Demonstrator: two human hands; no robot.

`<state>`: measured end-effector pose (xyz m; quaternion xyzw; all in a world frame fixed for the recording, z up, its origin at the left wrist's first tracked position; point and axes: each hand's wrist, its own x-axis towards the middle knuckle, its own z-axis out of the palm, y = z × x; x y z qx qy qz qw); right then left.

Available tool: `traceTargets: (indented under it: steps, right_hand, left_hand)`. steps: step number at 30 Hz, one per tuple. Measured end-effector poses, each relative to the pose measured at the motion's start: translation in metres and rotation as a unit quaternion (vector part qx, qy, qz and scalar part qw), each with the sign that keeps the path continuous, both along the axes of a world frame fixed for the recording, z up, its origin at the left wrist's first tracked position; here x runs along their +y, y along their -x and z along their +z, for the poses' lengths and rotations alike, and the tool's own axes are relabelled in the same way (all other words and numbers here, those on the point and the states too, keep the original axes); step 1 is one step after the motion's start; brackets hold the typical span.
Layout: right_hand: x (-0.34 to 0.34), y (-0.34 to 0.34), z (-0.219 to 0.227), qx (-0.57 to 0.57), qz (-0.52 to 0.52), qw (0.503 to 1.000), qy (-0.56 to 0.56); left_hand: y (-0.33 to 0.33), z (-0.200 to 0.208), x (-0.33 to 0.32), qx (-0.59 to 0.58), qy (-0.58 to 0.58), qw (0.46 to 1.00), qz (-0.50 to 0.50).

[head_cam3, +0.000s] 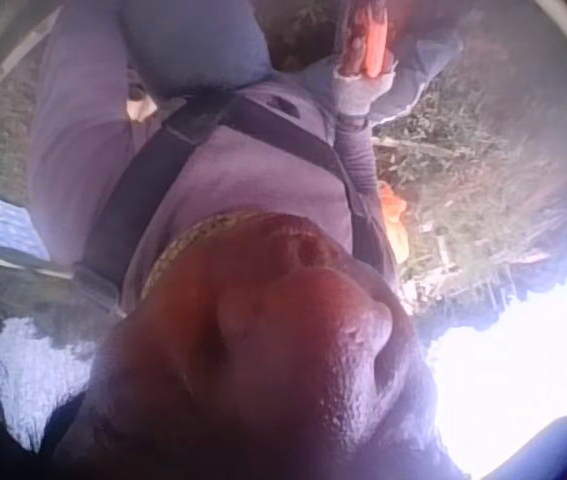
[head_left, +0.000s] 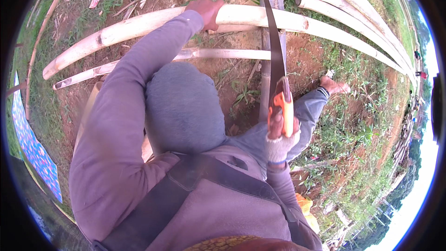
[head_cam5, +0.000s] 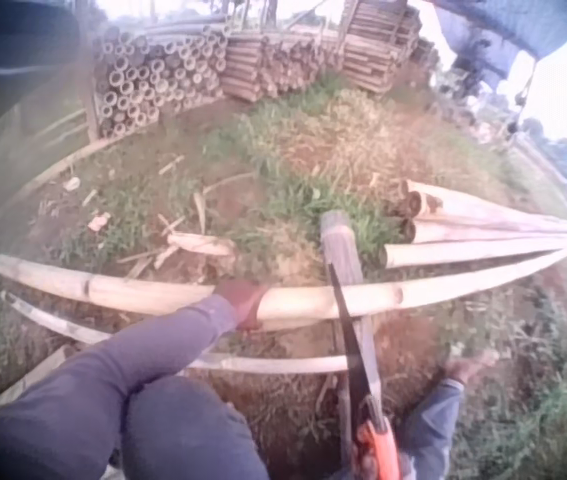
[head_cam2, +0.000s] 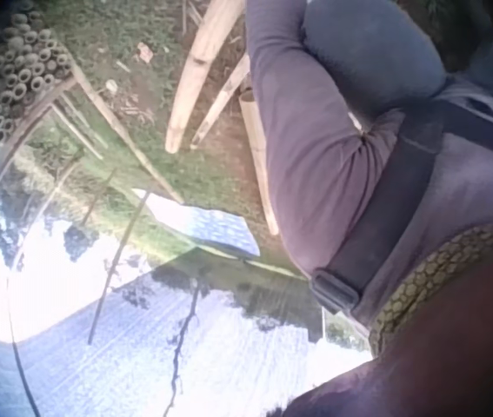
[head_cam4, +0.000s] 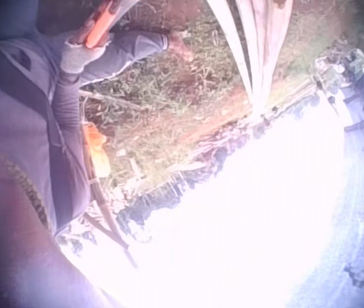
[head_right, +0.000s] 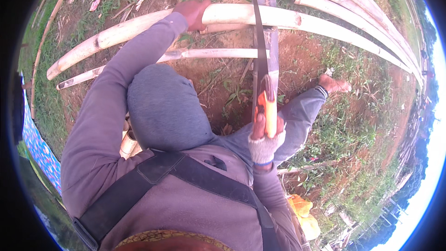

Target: The person uses a hand saw to cut long bamboo poles into shorter sections. They position each pole on a wooden support, saw through it, and then move the cut pieces aside to a growing pile.

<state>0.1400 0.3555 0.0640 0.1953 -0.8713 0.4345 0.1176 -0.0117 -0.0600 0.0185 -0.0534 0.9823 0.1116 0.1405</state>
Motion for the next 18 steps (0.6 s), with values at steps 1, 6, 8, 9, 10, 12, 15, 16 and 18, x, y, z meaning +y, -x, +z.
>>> traceTargets:
  steps: [1,6,8,9,10,12,15,16,18]
  right_hand:
    - [-0.019,0.031,-0.001,0.126,0.023,0.989,-0.077]
    - [-0.106,0.138,0.02,-0.053,-0.04,0.996,0.063]
    - [-0.093,0.107,0.025,-0.079,-0.044,0.994,0.055]
    - [-0.069,0.084,0.014,-0.058,-0.045,0.996,0.054]
    - [-0.036,0.054,0.0,-0.042,-0.042,0.997,0.049]
    - [0.004,0.001,0.005,-0.019,-0.016,1.0,-0.014]
    - [0.0,-0.031,0.023,-0.161,-0.042,0.971,0.173]
    - [-0.008,-0.011,0.015,-0.128,-0.043,0.982,0.133]
    - [-0.042,0.06,-0.005,-0.106,-0.043,0.986,0.125]
  left_hand:
    - [-0.001,0.001,-0.001,0.01,-0.004,1.0,-0.001]
    - [0.012,0.01,0.01,-0.014,-0.023,1.0,0.005]
    - [0.005,0.007,0.005,-0.01,-0.017,1.0,0.002]
    - [0.008,0.005,0.003,-0.001,-0.018,1.0,-0.001]
    - [0.009,-0.003,0.002,0.004,-0.022,1.0,0.001]
    - [0.002,0.007,0.003,-0.017,-0.012,1.0,0.007]
    - [-0.006,0.008,0.002,-0.018,-0.012,1.0,0.011]
    - [-0.005,0.011,0.002,-0.009,-0.012,1.0,0.008]
    - [0.002,0.007,0.005,-0.003,-0.028,1.0,0.009]
